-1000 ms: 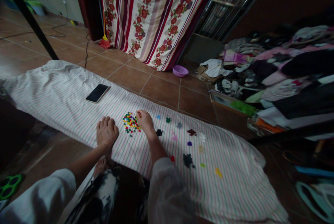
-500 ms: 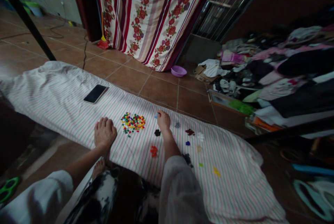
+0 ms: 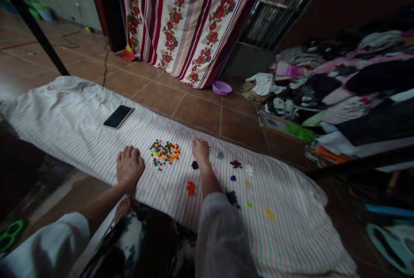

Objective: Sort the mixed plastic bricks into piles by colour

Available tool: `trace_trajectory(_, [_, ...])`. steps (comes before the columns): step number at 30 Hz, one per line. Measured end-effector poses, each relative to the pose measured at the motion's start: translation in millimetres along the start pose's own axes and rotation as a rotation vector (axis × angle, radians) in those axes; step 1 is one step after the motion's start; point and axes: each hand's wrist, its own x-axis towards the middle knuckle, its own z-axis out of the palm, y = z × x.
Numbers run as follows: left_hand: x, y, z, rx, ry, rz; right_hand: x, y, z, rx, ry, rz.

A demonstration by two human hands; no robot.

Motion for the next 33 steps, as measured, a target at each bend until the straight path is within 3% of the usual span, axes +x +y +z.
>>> trace_trajectory(11, [0, 0, 0.7, -0.007, 0.005, 0.002, -6, -9, -4, 0.031, 0.010, -0.038])
trace_trajectory(17, [0, 0, -0.1, 0.006, -0.008, 0.003, -25, -40, -4, 0.184, 0.107, -0.152])
trace_trajectory(25, [1, 0, -1.6, -0.016, 0.000, -0.004, -67, -99, 17, 0.254, -0.012, -0.130])
trace_trajectory(33, [1, 0, 0.5, 0.017, 0.004, 0.004, -85, -122, 21, 0.159, -0.144, -0.209])
